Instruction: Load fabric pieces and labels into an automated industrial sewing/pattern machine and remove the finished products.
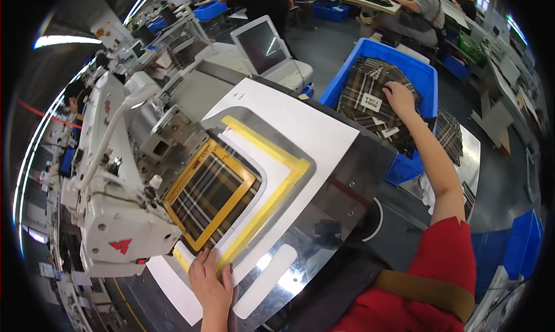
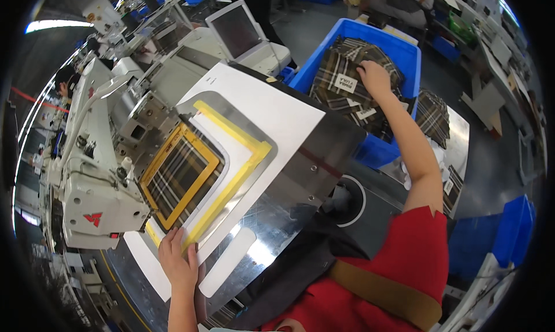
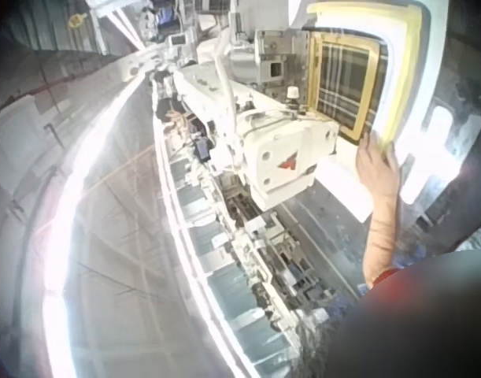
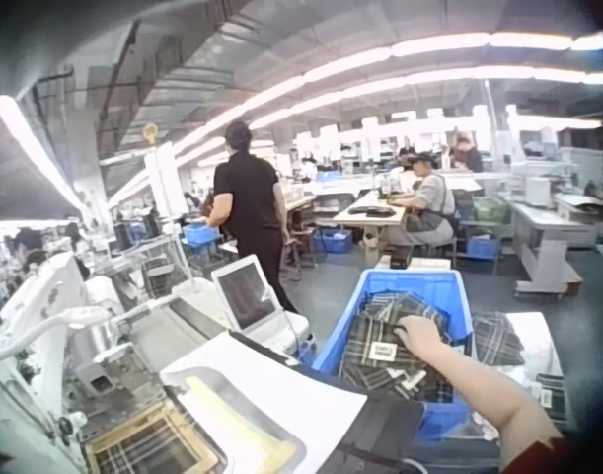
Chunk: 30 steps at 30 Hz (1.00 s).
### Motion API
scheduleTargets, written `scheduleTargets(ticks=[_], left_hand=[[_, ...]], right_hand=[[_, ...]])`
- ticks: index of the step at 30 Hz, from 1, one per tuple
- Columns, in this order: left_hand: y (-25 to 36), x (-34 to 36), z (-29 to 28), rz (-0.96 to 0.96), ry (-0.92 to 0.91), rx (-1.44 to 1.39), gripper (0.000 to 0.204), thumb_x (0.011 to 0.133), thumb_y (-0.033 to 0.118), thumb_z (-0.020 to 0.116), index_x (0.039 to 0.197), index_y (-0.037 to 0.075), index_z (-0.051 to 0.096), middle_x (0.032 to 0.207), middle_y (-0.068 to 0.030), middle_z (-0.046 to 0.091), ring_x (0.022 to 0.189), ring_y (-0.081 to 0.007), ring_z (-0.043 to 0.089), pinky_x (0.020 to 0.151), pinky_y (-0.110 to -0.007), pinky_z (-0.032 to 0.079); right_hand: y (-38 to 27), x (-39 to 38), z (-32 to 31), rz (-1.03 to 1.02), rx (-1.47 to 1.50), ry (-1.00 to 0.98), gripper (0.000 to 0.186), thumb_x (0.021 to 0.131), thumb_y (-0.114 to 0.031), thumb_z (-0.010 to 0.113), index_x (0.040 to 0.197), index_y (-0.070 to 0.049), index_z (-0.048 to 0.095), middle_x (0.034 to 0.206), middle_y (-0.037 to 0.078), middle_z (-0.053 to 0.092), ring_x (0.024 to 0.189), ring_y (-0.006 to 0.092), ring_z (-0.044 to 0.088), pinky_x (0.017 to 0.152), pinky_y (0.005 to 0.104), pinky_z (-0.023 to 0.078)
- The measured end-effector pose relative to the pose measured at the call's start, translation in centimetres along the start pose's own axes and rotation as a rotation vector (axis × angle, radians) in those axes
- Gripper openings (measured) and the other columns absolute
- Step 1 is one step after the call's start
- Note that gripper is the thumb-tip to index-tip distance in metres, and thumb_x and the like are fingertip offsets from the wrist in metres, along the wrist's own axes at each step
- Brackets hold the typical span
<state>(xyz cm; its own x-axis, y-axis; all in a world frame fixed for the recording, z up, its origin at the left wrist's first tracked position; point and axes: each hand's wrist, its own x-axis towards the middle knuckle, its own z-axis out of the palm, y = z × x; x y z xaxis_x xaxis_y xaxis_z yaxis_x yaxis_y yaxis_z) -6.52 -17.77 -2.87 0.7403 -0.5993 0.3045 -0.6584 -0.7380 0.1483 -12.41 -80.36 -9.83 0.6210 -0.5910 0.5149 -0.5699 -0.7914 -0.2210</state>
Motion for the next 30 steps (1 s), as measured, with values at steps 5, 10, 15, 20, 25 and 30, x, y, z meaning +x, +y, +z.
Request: scheduleTargets(ticks=[5,10,15,20,25,30], left_hand=[[0.5,0.4,0.0,0.006,0.009,-0.039,0.046,0.075,0.020,0.072,0.117,0.005,0.058,0.119,-0.0156,0.058,0.109,-0.0353,0.055,0.094,-0.045,0.042],[-0.2,0.3,-0.3,0.016,0.039,-0.056,0.041,0.078,0.021,0.070,0.115,0.006,0.060,0.118,-0.0131,0.059,0.108,-0.0330,0.056,0.094,-0.044,0.043],[-3.4,0.0,-0.6,-0.132,0.103,-0.183,0.027,0.081,0.016,0.066,0.105,0.004,0.064,0.113,-0.0122,0.062,0.105,-0.0319,0.058,0.092,-0.042,0.045],[-7.8,2.4,-0.1,-0.374,0.044,-0.233,0.022,0.085,0.008,0.061,0.104,-0.003,0.063,0.111,-0.0206,0.061,0.101,-0.0366,0.058,0.084,-0.038,0.047],[-11.6,4.4,2.8,-0.357,0.084,-0.372,0.032,0.083,0.003,0.062,0.114,0.000,0.062,0.113,-0.0173,0.064,0.106,-0.0318,0.060,0.092,-0.035,0.045],[-9.1,7.7,4.2,-0.175,0.129,-0.530,0.037,0.091,0.004,0.057,0.127,0.001,0.053,0.128,-0.0134,0.058,0.119,-0.0242,0.054,0.101,-0.036,0.041]], right_hand=[[-12.6,0.2,-10.2,-0.433,0.119,0.111,0.014,0.088,-0.013,0.060,0.096,-0.005,0.068,0.094,0.013,0.068,0.088,0.0318,0.064,0.076,0.0394,0.050],[-23.9,-2.0,-14.8,-0.565,0.703,-0.135,0.019,0.090,-0.011,0.058,0.102,0.002,0.065,0.091,0.013,0.068,0.085,0.0245,0.065,0.078,0.0300,0.048],[-32.4,-1.4,-9.7,-0.637,0.792,-0.649,0.031,0.088,-0.022,0.062,0.108,0.001,0.066,0.097,0.015,0.069,0.091,0.0262,0.065,0.083,0.0337,0.049],[-38.3,-0.9,-2.1,-0.816,0.707,-0.828,0.025,0.083,-0.021,0.066,0.101,-0.004,0.071,0.095,0.013,0.070,0.091,0.0280,0.066,0.081,0.0362,0.051],[-44.3,-2.4,-1.4,-0.889,0.638,-0.688,0.016,0.077,-0.020,0.070,0.091,-0.012,0.073,0.091,0.008,0.071,0.091,0.0273,0.067,0.077,0.0391,0.053],[-45.0,-3.6,-0.4,-0.841,0.560,-0.714,0.016,0.081,-0.020,0.069,0.094,-0.011,0.071,0.092,0.008,0.069,0.090,0.0281,0.065,0.081,0.0399,0.050]])
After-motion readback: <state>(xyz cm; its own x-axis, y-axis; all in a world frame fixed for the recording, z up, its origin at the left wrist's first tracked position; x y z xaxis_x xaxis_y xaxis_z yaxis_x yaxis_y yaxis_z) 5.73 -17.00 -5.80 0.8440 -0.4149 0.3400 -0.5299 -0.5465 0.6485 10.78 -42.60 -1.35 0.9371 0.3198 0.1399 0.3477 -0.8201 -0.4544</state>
